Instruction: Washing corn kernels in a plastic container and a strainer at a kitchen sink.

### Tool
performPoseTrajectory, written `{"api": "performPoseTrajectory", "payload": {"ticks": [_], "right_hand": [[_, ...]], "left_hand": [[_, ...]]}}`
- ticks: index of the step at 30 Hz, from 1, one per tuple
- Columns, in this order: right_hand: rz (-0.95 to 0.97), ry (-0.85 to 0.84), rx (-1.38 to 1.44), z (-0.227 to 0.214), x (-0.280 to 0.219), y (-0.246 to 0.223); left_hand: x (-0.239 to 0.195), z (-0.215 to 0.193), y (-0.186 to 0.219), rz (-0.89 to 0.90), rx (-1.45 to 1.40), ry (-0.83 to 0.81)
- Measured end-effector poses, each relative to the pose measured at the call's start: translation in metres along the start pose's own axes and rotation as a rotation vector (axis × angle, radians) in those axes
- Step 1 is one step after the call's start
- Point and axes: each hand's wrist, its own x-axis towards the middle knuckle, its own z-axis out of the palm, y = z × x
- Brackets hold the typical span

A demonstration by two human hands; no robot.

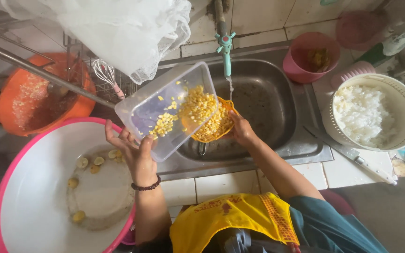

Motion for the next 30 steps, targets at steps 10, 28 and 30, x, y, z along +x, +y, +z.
{"api": "performPoseTrajectory", "payload": {"ticks": [10, 28, 30], "right_hand": [[-0.176, 0.341, 0.053, -0.133, -0.131, -0.026], [-0.200, 0.893, -0.657, -0.207, -0.281, -0.029], [-0.014, 1.024, -0.976, -0.145, -0.296, -0.068]], "left_hand": [[-0.008, -0.002, -0.046, -0.886, -0.598, -0.110], [-0.011, 0.001, -0.136, -1.039, -0.387, -0.222], [-0.017, -0.007, -0.145, -0.994, -0.375, -0.212]]}}
